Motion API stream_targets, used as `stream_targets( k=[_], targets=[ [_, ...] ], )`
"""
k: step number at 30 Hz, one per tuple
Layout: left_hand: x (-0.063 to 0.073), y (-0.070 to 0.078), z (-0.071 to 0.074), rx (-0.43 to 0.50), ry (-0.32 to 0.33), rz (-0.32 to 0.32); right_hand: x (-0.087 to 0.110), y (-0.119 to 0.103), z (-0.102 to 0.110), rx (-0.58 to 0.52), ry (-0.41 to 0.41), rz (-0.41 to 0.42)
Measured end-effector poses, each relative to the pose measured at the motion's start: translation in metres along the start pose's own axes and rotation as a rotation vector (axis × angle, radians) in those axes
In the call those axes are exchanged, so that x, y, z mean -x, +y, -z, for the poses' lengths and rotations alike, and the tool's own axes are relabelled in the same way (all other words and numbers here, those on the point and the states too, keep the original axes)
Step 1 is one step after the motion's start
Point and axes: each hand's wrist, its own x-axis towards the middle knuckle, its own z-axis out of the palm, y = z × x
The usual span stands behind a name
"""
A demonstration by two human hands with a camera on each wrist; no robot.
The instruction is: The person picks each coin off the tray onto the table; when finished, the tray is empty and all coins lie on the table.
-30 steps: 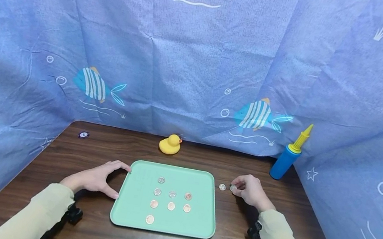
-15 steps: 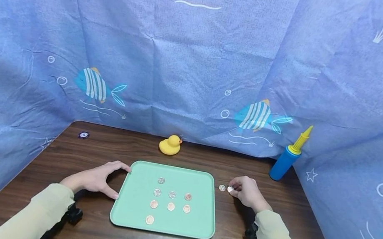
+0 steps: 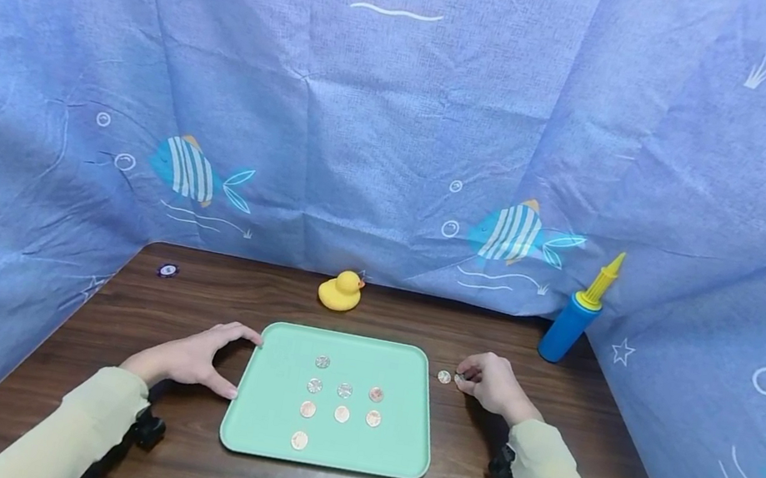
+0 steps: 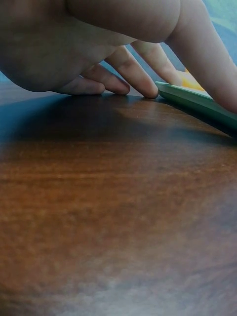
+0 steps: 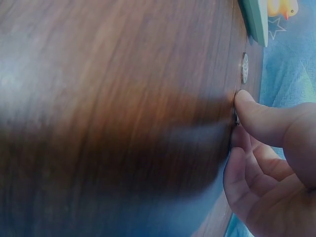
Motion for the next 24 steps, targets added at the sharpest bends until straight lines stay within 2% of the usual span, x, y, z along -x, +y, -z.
stream_targets(
  k=[12, 24],
  targets=[
    [0.0, -0.0008, -0.0001, 0.0, 0.002, -0.004, 0.0006, -0.0016, 0.0005, -0.002, -0.003, -0.023],
    [0.0002, -0.0008, -0.0005, -0.005, 0.003, 0.007, -0.0018, -0.0024, 0.002, 0.033, 0.005, -0.012]
  ],
)
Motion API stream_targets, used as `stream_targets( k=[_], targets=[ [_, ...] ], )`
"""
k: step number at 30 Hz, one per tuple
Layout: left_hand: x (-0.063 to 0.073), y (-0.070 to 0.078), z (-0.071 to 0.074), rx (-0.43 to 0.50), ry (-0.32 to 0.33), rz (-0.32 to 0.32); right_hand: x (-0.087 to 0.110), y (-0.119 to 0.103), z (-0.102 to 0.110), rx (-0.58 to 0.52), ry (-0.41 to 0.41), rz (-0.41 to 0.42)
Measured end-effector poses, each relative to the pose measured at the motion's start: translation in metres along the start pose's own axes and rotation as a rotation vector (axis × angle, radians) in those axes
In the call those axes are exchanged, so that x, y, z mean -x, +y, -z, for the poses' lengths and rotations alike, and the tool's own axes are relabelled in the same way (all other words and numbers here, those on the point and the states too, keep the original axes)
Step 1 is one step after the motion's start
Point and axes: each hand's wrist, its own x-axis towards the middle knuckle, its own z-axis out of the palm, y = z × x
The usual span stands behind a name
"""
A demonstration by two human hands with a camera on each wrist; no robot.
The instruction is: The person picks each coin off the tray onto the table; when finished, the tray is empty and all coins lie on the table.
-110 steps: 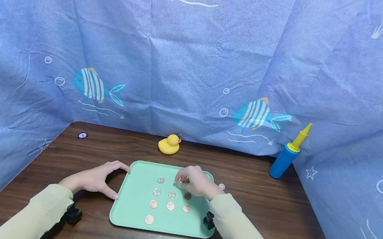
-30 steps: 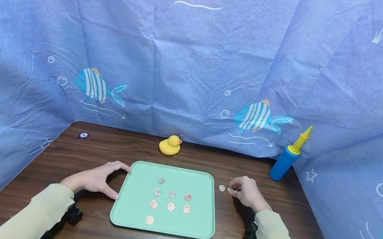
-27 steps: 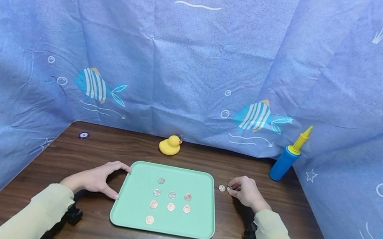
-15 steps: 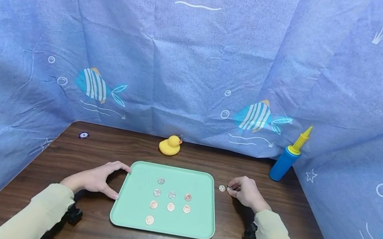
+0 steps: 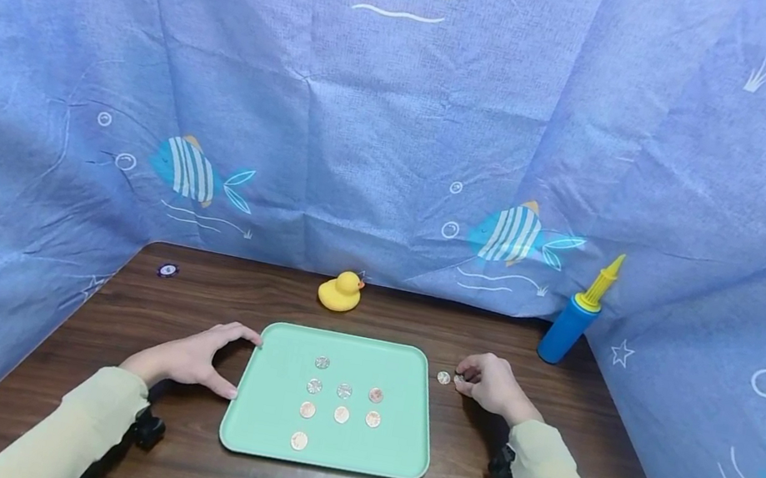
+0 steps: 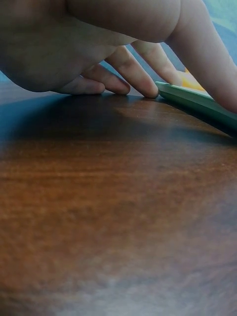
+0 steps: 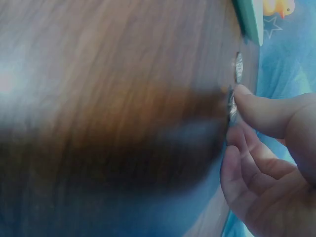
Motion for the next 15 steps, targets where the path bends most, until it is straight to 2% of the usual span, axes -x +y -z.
stream_targets(
  k=[3, 7, 11, 15],
  targets=[
    [0.0, 0.0, -0.001, 0.0, -0.004, 0.005, -0.002, -0.004, 0.001, 0.011, 0.021, 0.015],
    [0.0, 0.001, 0.0, 0.005, -0.012, 0.016, -0.006, -0.016, 0.001, -0.031, 0.034, 0.048],
    [0.0, 0.001, 0.001, 0.014, -0.013, 0.023, -0.014, -0.037, -0.005, -0.085, 0.023, 0.077],
    [0.0, 0.001, 0.002, 0.022, -0.016, 0.022, -0.026, -0.063, -0.013, -0.089, 0.02, 0.136]
  ],
)
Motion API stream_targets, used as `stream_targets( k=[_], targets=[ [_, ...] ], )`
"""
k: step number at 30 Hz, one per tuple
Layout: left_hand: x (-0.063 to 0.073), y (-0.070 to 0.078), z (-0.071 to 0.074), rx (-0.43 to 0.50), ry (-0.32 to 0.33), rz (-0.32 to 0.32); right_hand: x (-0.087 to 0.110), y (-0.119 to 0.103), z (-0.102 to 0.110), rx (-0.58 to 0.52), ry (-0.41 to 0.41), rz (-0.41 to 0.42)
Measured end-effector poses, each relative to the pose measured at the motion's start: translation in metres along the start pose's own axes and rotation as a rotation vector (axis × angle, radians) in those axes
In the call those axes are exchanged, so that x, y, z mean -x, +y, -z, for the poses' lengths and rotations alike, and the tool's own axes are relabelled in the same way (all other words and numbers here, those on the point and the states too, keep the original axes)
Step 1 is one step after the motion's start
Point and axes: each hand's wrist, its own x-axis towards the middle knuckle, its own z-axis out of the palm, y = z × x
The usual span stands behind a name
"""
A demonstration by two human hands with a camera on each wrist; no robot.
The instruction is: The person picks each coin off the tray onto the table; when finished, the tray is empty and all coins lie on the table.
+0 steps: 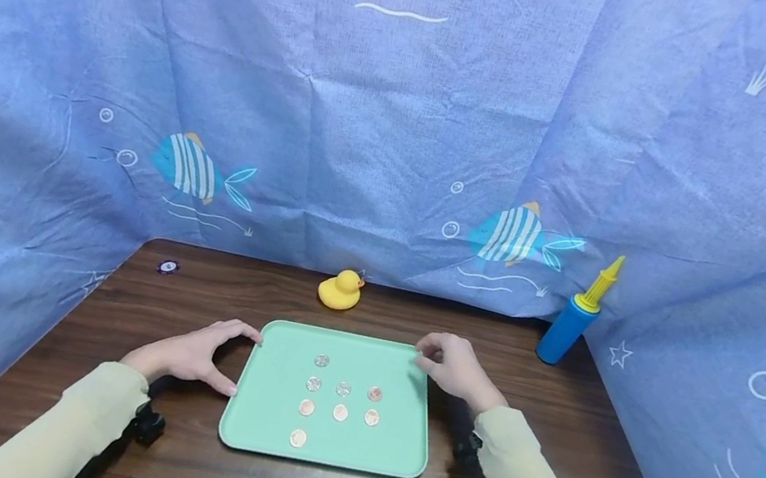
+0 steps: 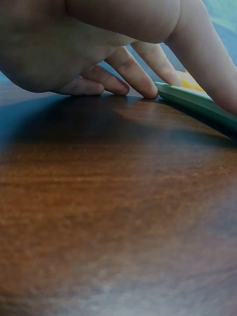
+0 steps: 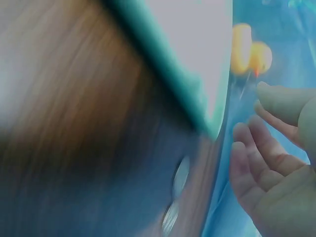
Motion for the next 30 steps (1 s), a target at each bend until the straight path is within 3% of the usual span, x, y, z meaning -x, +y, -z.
stream_targets(
  k=[6, 15, 21, 30],
  targets=[
    [0.0, -0.002, 0.0, -0.006, 0.002, -0.001, -0.024, -0.033, -0.018, 0.014, -0.077, 0.079],
    [0.0, -0.001, 0.001, -0.01, 0.0, -0.005, -0.047, -0.066, -0.049, 0.038, -0.228, 0.092],
    [-0.001, -0.002, 0.001, -0.018, -0.007, -0.003, -0.061, -0.079, -0.067, 0.032, -0.302, 0.125],
    [-0.002, -0.003, -0.001, -0.014, 0.003, -0.005, -0.076, -0.094, -0.084, 0.082, -0.35, 0.148]
  ],
)
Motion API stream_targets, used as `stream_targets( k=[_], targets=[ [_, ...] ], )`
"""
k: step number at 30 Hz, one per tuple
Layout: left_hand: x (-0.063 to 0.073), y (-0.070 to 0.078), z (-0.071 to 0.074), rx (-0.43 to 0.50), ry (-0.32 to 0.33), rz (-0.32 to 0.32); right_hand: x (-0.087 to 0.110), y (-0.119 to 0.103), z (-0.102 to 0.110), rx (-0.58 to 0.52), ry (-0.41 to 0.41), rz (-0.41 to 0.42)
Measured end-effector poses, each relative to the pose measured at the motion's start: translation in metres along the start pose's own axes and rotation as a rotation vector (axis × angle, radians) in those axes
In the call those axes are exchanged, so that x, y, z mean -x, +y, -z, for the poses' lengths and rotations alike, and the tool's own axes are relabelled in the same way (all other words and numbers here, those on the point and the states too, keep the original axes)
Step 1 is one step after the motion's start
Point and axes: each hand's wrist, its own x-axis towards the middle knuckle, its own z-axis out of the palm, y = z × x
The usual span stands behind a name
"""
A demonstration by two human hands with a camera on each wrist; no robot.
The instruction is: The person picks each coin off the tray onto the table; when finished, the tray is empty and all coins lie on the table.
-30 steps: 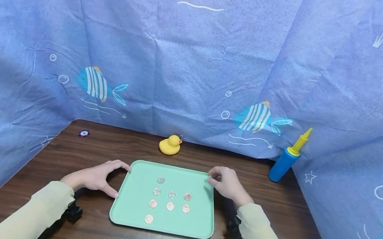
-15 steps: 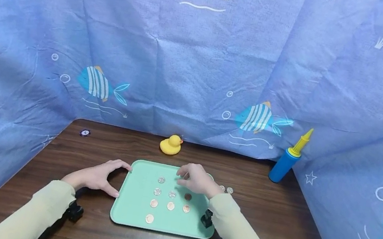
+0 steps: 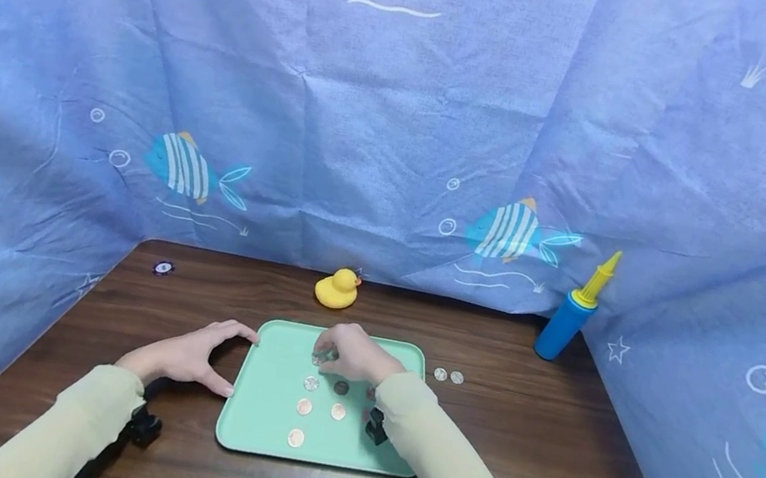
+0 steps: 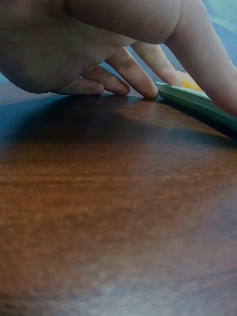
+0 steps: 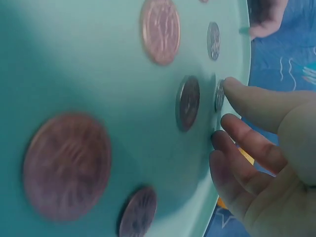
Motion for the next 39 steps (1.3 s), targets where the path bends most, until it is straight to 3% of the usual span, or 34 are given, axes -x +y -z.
stream_targets(
  k=[9, 16, 27, 39],
  targets=[
    [-0.001, 0.0, -0.001, -0.022, -0.003, -0.004, -0.008, -0.009, -0.007, 0.021, 0.033, 0.046],
    [0.002, 0.0, 0.001, -0.017, 0.002, 0.015, -0.011, -0.016, -0.009, 0.076, 0.02, -0.002],
    [-0.001, -0.001, -0.002, -0.022, -0.005, -0.006, -0.012, -0.02, -0.012, 0.197, -0.041, -0.078],
    [-0.001, 0.0, -0.002, -0.035, 0.003, -0.006, -0.01, -0.02, -0.011, 0.181, 0.036, -0.009]
  ],
)
